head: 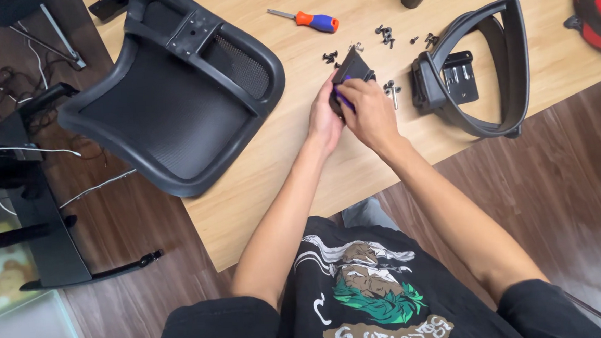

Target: Cleaning office chair components and various screws using a purple cloth on a desk.

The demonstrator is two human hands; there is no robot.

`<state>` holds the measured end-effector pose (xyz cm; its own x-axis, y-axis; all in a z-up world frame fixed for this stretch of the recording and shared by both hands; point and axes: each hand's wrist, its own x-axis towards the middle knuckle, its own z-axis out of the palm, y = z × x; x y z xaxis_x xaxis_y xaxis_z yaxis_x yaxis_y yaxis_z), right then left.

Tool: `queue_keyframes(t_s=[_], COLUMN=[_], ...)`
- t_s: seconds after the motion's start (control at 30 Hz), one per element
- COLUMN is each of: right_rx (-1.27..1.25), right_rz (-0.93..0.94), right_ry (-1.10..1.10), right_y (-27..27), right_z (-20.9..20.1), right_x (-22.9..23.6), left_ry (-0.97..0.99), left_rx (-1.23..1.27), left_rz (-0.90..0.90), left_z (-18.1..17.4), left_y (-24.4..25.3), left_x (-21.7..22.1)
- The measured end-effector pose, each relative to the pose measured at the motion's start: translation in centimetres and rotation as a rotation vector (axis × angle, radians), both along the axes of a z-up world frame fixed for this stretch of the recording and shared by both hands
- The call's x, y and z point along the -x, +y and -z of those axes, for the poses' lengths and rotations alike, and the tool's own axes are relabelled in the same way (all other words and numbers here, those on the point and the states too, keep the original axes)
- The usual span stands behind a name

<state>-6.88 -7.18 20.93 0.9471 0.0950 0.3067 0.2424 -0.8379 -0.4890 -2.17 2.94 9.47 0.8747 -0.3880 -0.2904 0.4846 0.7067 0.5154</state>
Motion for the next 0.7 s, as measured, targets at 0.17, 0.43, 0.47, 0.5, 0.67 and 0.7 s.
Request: queue_keyframes(t_s=[0.17, 0.43, 0.47, 0.5, 0.67, 0.7], right_rx=[-0.069, 0.169, 0.088, 0.005, -0.544, -0.743], right_rz=[-0.269, -0.148, -0.088, -0.027, 0.252, 0.415], right_ry=[0.113, 0.332, 0.301, 0.269, 0.188, 0.207], right_y=[-1.9, -3.4, -4.0, -4.5, -8.2, -9.0], right_z=[1.4, 1.2, 2.0, 2.8, 8.7, 10.4], right_x=[0.8, 0.9, 1.0, 1.1, 2.9, 3.2], left_ry=[0.059, 0.098, 0.143, 0.187, 0.178, 0.157], left_rx=[0.009, -0.237, -0.178, -0.120, -0.107, -0.044], left_rz=[-0.001, 0.151, 0.165, 0.179, 0.247, 0.291], left_z=[0.4, 3.8, 3.6, 3.5, 6.6, 7.1], left_y=[1.5, 1.4, 1.4, 1.5, -1.5, -2.1], left_x=[0.1, 1.0, 1.2, 1.3, 3.8, 4.5])
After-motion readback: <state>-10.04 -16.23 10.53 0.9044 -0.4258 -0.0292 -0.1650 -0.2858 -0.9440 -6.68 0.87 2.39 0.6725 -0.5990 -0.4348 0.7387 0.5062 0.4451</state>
